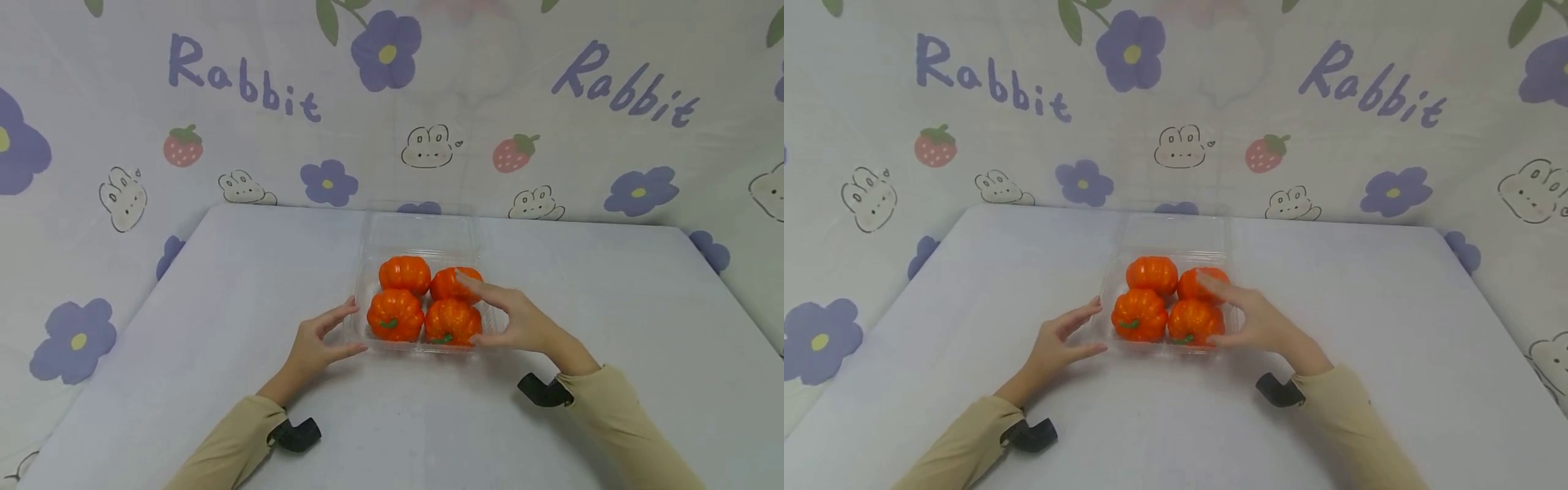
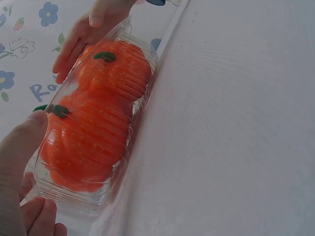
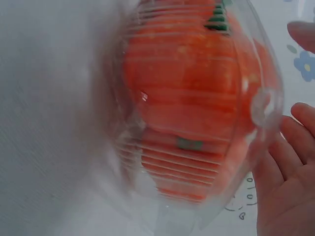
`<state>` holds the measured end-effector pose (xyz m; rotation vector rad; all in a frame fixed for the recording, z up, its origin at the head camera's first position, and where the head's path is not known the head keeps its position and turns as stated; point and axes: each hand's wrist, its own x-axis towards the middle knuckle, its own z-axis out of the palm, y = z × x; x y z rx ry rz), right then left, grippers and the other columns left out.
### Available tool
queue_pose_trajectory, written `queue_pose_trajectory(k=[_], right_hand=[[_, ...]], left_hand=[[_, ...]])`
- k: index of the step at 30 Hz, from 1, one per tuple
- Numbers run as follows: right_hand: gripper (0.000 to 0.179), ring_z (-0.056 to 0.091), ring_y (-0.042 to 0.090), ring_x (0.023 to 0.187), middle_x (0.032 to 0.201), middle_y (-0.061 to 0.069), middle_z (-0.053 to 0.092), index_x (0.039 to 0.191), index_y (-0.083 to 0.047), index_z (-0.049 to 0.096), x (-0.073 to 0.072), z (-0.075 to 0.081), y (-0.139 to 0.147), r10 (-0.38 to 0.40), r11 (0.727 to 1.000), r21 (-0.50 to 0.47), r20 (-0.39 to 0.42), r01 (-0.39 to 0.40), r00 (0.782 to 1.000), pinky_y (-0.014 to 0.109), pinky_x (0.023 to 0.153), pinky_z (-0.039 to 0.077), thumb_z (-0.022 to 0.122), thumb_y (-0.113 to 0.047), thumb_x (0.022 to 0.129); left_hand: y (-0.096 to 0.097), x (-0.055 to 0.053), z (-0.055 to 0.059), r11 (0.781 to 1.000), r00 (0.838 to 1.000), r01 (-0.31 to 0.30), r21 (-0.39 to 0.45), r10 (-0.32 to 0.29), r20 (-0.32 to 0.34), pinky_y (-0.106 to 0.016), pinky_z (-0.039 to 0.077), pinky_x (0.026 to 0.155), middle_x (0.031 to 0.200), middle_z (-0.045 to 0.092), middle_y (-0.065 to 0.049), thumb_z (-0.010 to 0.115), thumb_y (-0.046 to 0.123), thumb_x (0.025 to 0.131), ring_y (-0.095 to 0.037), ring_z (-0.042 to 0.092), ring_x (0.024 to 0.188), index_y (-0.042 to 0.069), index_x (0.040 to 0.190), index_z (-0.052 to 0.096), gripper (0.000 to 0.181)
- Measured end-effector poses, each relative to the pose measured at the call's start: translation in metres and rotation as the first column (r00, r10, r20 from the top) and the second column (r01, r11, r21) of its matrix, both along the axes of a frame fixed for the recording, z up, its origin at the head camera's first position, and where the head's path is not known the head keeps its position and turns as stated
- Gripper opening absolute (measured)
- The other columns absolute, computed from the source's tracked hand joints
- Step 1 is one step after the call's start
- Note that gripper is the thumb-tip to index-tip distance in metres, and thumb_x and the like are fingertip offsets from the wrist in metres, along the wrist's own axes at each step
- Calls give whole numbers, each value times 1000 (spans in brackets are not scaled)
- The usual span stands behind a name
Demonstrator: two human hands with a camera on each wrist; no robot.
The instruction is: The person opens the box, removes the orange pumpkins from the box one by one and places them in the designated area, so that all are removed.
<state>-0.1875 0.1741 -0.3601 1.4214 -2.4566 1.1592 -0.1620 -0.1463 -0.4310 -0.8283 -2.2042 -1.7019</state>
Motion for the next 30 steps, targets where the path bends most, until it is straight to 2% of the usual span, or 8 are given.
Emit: queue_pose_trajectory(k=[4, 9, 16, 19, 26, 30], right_hand=[[69, 43, 29, 116, 128, 29, 40, 126, 15, 38, 0, -6, -1, 37, 999, -6, 48, -37, 998, 29, 97, 34, 72, 7, 66], [66, 36, 18, 123, 126, 28, 42, 124, 15, 41, 2, -13, -1, 25, 1000, -18, 66, -24, 998, 22, 99, 27, 72, 6, 66], [64, 33, 23, 125, 133, 14, 42, 129, 0, 45, -12, -33, 11, 10, 996, 84, 116, -20, 993, 45, 98, 31, 67, 5, 69], [64, 33, 23, 125, 135, 10, 40, 131, -4, 45, -13, -33, 13, 13, 994, 105, 140, -28, 990, 46, 98, 31, 66, 3, 71], [58, 34, 20, 125, 137, 9, 38, 131, -5, 45, -17, -31, 15, 41, 990, 123, 172, -63, 984, 36, 98, 32, 69, -8, 79], [60, 32, 20, 126, 138, 9, 36, 132, -6, 44, -18, -29, 15, 41, 986, 151, 188, -70, 981, 37, 99, 32, 69, -10, 79]], left_hand=[[0, -1, 1, 1000, 1000, 1, -1, -1, 1, -39, 36, 93, 119, 47, -30, 75, -12, 62, -37, 43, 114, -16, 109, 54, 52], [0, 0, 0, 1000, 999, 9, 19, -10, 33, -39, 35, 94, 120, 46, -30, 75, -12, 63, -36, 42, 115, -16, 108, 54, 50], [1, -1, 0, 1000, 999, 10, 14, -11, 33, -40, 35, 94, 120, 46, -30, 75, -12, 62, -36, 43, 115, -16, 107, 55, 49], [1, -1, 0, 1000, 999, 15, 11, -15, 28, -40, 35, 94, 120, 46, -30, 75, -13, 62, -37, 42, 115, -16, 107, 54, 49], [1, -1, 0, 1000, 1000, 13, 17, -13, 18, -39, 35, 94, 120, 47, -29, 74, -14, 62, -37, 42, 115, -16, 107, 54, 50], [1, -2, 1, 1000, 1000, 17, 21, -18, 22, -39, 35, 94, 119, 46, -31, 74, -14, 62, -37, 42, 115, -16, 107, 54, 50]])
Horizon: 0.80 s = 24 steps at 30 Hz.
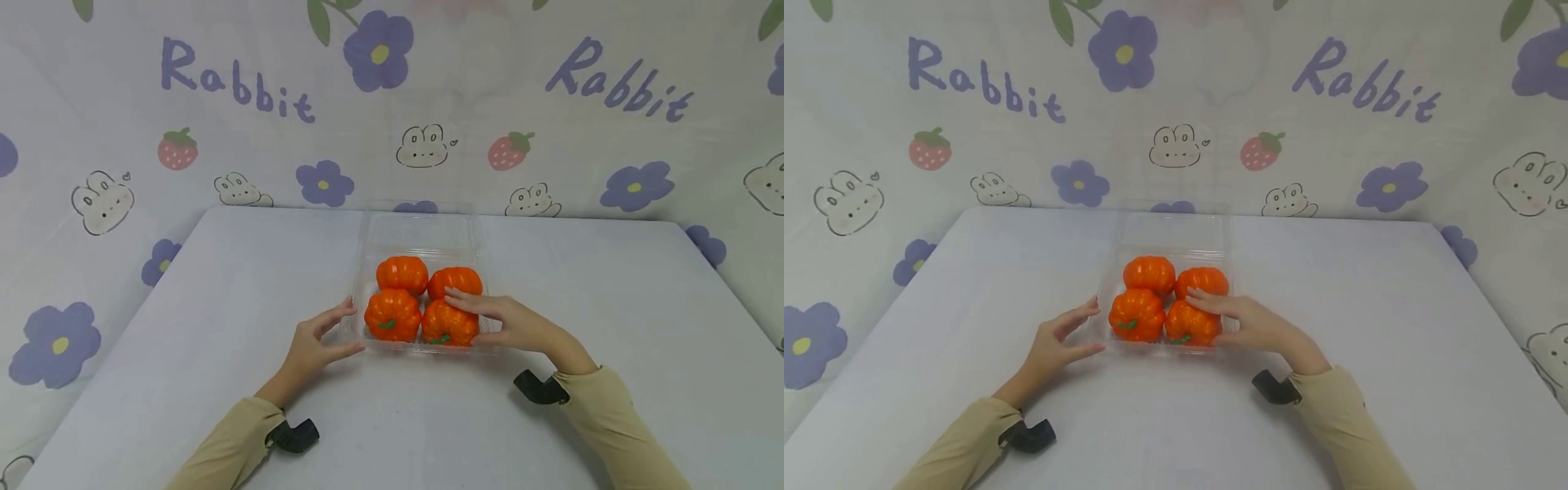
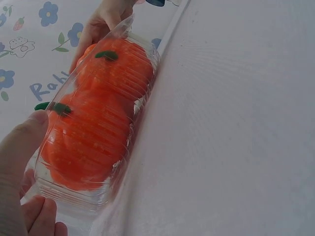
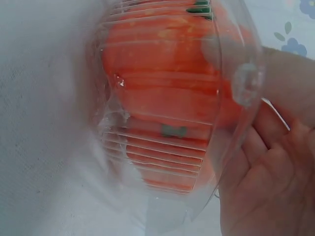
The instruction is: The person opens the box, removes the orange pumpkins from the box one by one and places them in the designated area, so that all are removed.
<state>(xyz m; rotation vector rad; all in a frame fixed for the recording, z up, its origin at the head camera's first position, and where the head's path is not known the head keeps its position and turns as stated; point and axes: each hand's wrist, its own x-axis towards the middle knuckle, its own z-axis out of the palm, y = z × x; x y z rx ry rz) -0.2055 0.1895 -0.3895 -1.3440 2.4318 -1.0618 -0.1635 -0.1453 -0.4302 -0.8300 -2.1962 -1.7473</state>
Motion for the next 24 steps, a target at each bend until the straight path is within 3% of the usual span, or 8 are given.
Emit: queue_pose_trajectory(k=[8, 12, 18, 24], right_hand=[[63, 33, 22, 126, 139, 5, 35, 135, -11, 42, 2, 1, -1, -31, 999, 29, 12, 30, 999, 42, 98, 32, 68, -4, 77], [59, 38, 20, 122, 134, 6, 42, 130, -10, 48, 1, 0, -2, -42, 999, -14, -20, 42, 999, 39, 96, 35, 72, -10, 76], [55, 46, 15, 115, 124, 8, 53, 118, -5, 59, 0, -5, -1, -85, 991, -112, -38, 80, 996, 25, 92, 39, 77, -13, 67], [53, 50, 19, 110, 121, 11, 55, 115, 0, 59, 2, -5, -2, -125, 979, -157, 22, 127, 992, 29, 85, 46, 78, -5, 65]], left_hand=[[0, 1, -1, 1000, 1000, -2, -6, 2, -6, -40, 35, 94, 119, 47, -31, 74, -14, 62, -37, 42, 115, -16, 107, 54, 50], [-1, 0, -1, 1000, 1000, -2, -4, 2, -6, -39, 35, 94, 119, 46, -31, 74, -14, 62, -37, 42, 115, -16, 107, 54, 50], [0, 0, -1, 1000, 1000, 4, 8, -4, -16, -40, 36, 93, 118, 46, -32, 74, -15, 61, -39, 42, 114, -17, 106, 54, 49], [0, 1, -1, 1000, 1000, 9, 21, -9, 0, -41, 36, 93, 119, 46, -32, 73, -15, 62, -38, 42, 114, -17, 107, 53, 49]])
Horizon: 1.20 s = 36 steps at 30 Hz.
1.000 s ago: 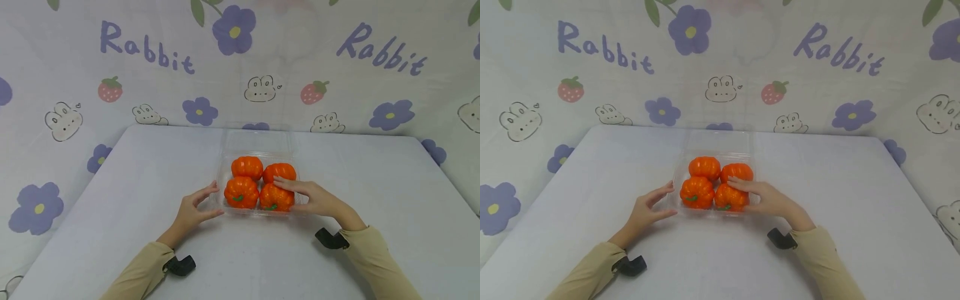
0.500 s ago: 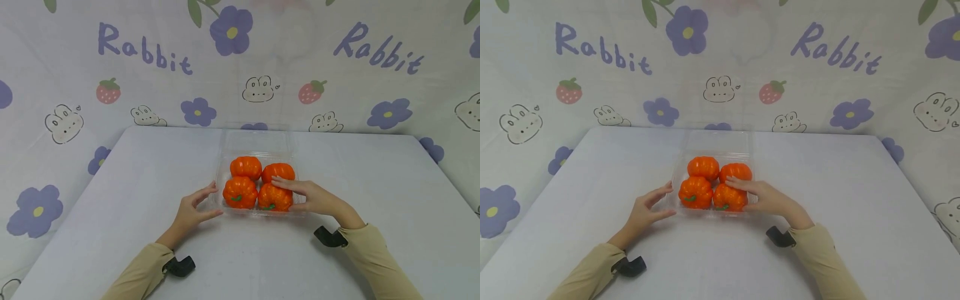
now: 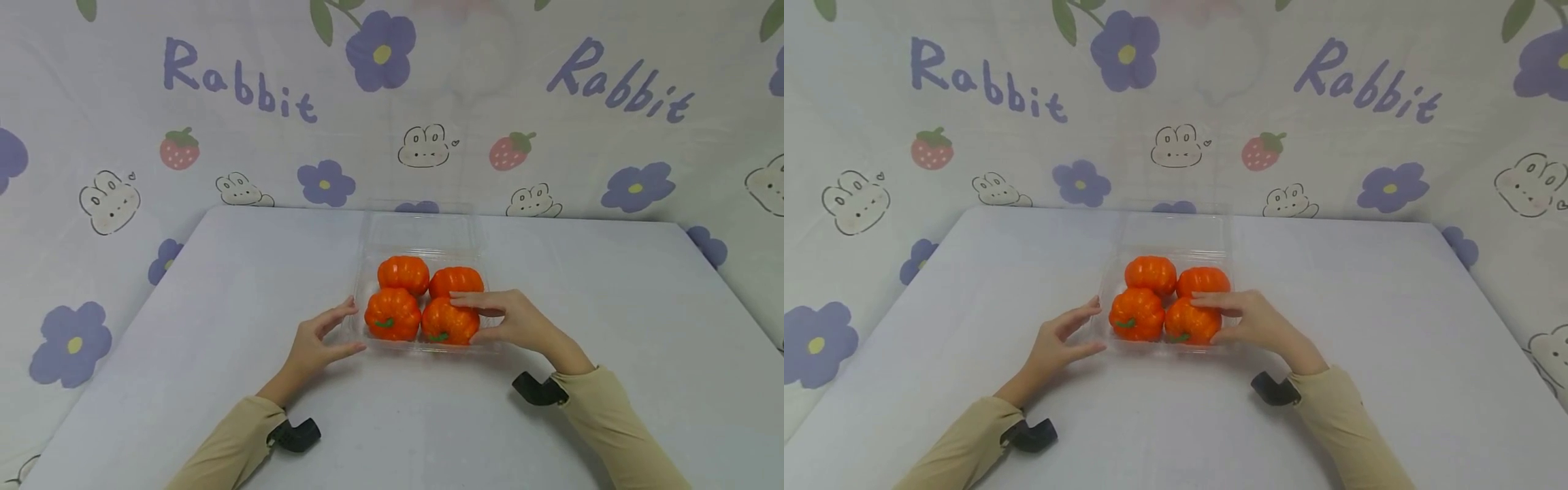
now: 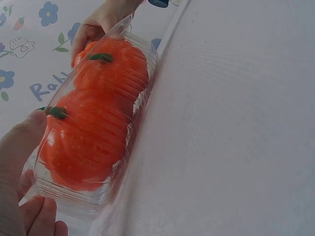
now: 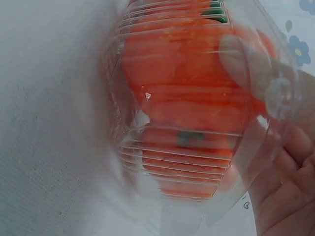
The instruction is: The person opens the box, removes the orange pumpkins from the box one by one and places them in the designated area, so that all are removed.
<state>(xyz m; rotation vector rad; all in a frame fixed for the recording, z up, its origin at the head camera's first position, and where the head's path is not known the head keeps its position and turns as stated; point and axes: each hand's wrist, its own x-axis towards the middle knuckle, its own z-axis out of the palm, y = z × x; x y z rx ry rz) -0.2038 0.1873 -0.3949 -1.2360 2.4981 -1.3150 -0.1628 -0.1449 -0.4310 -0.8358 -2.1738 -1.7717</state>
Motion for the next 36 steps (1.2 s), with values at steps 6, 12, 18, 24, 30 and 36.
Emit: queue_pose_trajectory(k=[6, 12, 18, 24, 30, 36], right_hand=[[55, 51, 26, 103, 115, 10, 55, 117, -1, 54, 2, 6, -1, -61, 998, -8, 84, 62, 995, 35, 76, 50, 78, -6, 68], [59, 50, 28, 103, 114, 12, 51, 122, 2, 52, 0, 7, -2, -45, 999, -15, 74, 46, 996, 33, 76, 50, 76, -6, 69], [57, 51, 28, 104, 115, 14, 54, 117, 3, 55, 3, 9, -1, -57, 997, -45, 48, 59, 997, 38, 77, 49, 78, -5, 66], [60, 48, 24, 110, 119, 13, 54, 118, 4, 53, 1, 7, 4, -64, 995, -75, 43, 67, 997, 41, 84, 45, 78, -4, 64], [54, 47, 27, 112, 117, 14, 52, 115, 3, 51, 0, 8, 9, -44, 990, -131, 121, 60, 992, 40, 84, 45, 76, 0, 68], [47, 49, 32, 110, 120, 21, 51, 107, 3, 51, 1, 10, 12, -43, 985, -157, 162, 69, 986, 43, 79, 48, 76, 3, 67]], left_hand=[[0, 2, 1, 1000, 1000, -4, -19, 4, 5, -41, 36, 93, 119, 46, -31, 75, -13, 62, -36, 43, 115, -16, 107, 54, 50], [-1, 1, 2, 1000, 1000, -2, -26, 2, -12, -43, 37, 92, 119, 46, -32, 75, -13, 62, -35, 44, 114, -17, 106, 53, 49], [0, 0, 0, 1000, 1000, 4, -17, -4, -20, -43, 37, 92, 119, 46, -32, 75, -14, 61, -37, 43, 114, -17, 105, 54, 49], [0, 2, 1, 1000, 1000, -1, -17, 0, -9, -42, 37, 92, 119, 47, -31, 75, -14, 61, -37, 43, 114, -16, 106, 54, 50], [-1, 2, 2, 1000, 1000, -15, -28, 15, -8, -41, 36, 93, 119, 47, -30, 75, -13, 61, -36, 44, 114, -16, 106, 54, 50], [0, 1, 1, 1000, 1000, -9, -27, 9, -18, -41, 36, 93, 118, 47, -31, 75, -14, 61, -38, 43, 114, -16, 106, 54, 50]])
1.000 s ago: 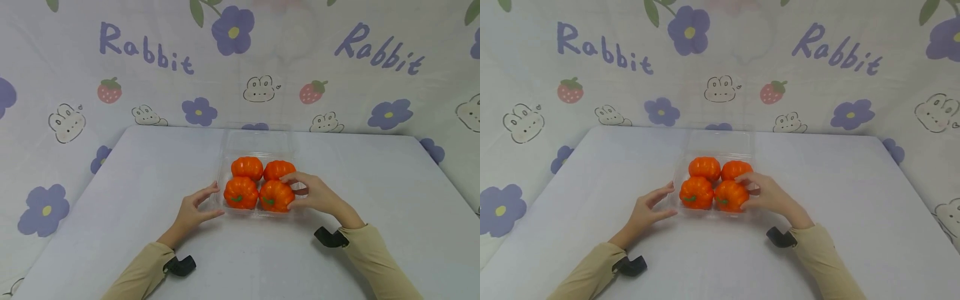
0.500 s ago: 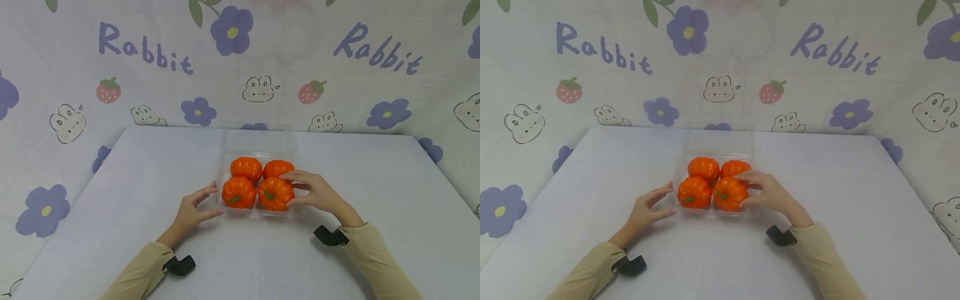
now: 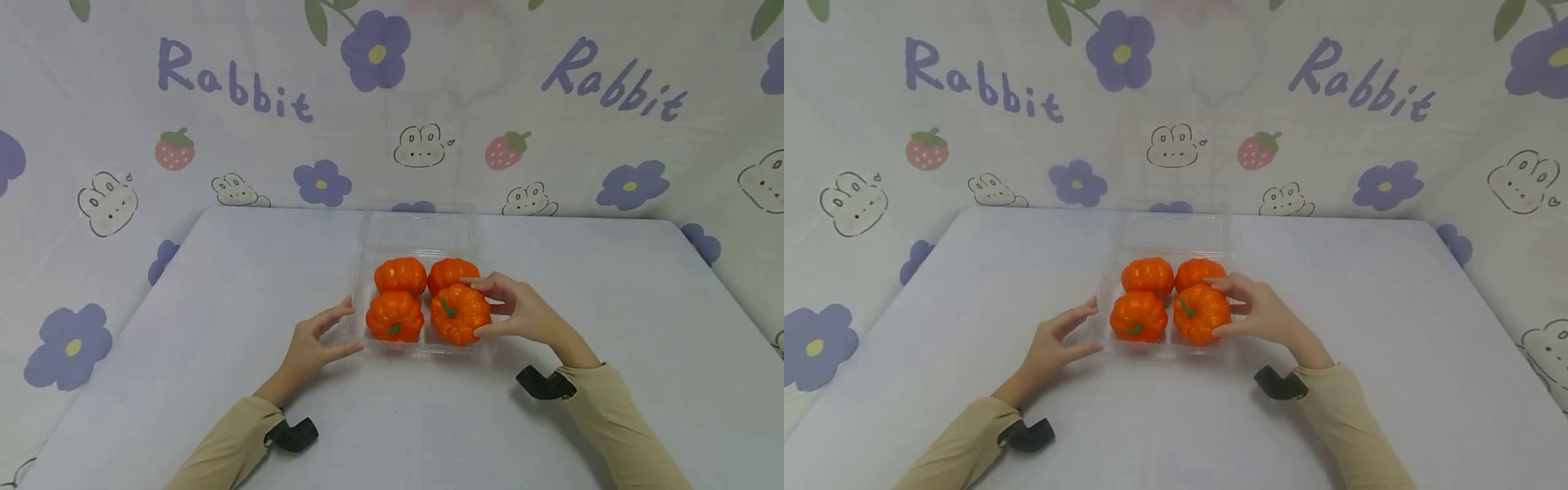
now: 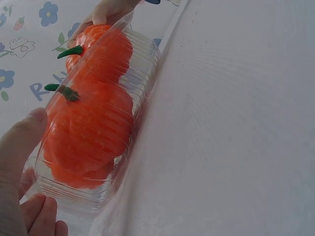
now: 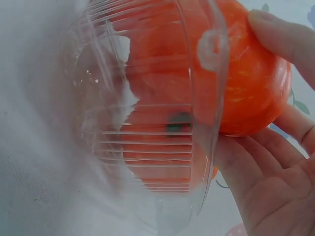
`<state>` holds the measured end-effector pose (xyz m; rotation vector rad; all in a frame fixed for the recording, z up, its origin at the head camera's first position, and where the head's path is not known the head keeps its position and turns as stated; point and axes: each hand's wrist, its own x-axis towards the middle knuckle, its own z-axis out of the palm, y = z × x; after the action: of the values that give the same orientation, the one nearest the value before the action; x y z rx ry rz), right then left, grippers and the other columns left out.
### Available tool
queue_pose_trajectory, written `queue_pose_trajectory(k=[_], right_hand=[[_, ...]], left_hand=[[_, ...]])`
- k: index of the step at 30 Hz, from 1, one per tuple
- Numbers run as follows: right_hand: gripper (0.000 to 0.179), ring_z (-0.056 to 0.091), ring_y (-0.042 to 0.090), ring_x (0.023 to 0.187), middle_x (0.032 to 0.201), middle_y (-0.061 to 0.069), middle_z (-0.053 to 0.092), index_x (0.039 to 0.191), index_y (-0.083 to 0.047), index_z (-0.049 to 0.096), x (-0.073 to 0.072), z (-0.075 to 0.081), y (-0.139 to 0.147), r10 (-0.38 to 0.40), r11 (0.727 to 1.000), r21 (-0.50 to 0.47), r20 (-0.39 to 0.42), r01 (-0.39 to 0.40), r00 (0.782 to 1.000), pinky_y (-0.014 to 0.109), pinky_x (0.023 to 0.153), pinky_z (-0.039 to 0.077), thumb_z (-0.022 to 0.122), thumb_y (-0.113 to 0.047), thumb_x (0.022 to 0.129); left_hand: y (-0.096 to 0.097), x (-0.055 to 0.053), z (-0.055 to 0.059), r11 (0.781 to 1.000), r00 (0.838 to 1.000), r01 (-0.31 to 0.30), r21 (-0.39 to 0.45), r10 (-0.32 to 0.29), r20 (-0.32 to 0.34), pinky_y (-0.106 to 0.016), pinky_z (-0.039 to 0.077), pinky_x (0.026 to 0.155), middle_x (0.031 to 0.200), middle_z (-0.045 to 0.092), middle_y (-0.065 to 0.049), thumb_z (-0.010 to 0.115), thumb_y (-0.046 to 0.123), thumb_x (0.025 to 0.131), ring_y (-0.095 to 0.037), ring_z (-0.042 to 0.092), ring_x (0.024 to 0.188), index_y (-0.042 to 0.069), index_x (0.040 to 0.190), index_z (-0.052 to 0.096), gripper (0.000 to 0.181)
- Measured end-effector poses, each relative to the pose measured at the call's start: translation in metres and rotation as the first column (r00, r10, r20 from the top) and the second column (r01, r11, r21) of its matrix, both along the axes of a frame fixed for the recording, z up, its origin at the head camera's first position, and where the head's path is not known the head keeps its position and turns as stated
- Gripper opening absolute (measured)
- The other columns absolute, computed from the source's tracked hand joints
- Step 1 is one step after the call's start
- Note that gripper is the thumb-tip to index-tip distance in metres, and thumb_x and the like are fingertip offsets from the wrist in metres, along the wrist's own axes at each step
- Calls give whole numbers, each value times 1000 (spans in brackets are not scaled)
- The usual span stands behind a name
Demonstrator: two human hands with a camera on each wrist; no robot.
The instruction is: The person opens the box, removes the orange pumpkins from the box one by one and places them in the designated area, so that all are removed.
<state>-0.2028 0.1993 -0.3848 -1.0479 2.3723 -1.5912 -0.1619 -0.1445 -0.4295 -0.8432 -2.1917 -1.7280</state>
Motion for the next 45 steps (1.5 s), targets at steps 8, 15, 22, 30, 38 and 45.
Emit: queue_pose_trajectory(k=[8, 15, 22, 30, 38, 45], right_hand=[[44, 49, 14, 108, 120, 20, 50, 99, 1, 49, -2, 0, 2, -2, 1000, -21, 52, 3, 999, 43, 78, 49, 76, 8, 64], [60, 46, 14, 109, 120, 19, 45, 118, 7, 42, -3, 2, 3, 13, 999, -41, 77, -10, 997, 39, 80, 48, 74, 7, 66], [61, 45, 14, 110, 119, 15, 44, 125, 8, 43, -5, 1, 8, 51, 997, -52, 35, -49, 998, 33, 77, 50, 71, 7, 70], [66, 49, 12, 110, 125, 7, 50, 124, 14, 42, -2, 3, 10, -23, 991, -134, -6, 22, 1000, 27, 85, 45, 74, 9, 66], [65, 52, 10, 106, 122, 6, 52, 123, 15, 41, 3, 3, 14, -78, 983, -161, 76, 90, 994, 25, 85, 44, 73, 8, 68], [63, 54, 11, 102, 118, -3, 55, 124, 14, 41, 0, 2, 17, -105, 975, -180, 130, 127, 986, 26, 80, 47, 72, 8, 70]], left_hand=[[0, 1, -2, 1000, 1000, -15, -14, 15, 3, -40, 36, 93, 119, 47, -30, 75, -12, 62, -36, 44, 114, -15, 107, 54, 50], [0, 0, -2, 1000, 1000, -22, -18, 22, -2, -40, 36, 93, 119, 48, -29, 76, -11, 62, -36, 45, 113, -15, 107, 55, 50], [1, 0, 0, 1000, 1000, -16, -19, 16, -21, -42, 37, 92, 118, 48, -30, 76, -12, 62, -37, 45, 113, -15, 107, 55, 50], [1, 1, 1, 1000, 1000, -9, -25, 9, -20, -41, 36, 93, 118, 48, -30, 75, -12, 62, -37, 44, 113, -16, 107, 54, 50], [1, 1, 3, 999, 1000, -15, -41, 15, -4, -41, 36, 93, 119, 47, -30, 76, -10, 63, -36, 44, 113, -15, 108, 54, 50], [1, 2, 1, 999, 999, -23, -36, 22, -24, -40, 36, 93, 119, 47, -30, 75, -11, 62, -37, 45, 113, -14, 109, 55, 51]])
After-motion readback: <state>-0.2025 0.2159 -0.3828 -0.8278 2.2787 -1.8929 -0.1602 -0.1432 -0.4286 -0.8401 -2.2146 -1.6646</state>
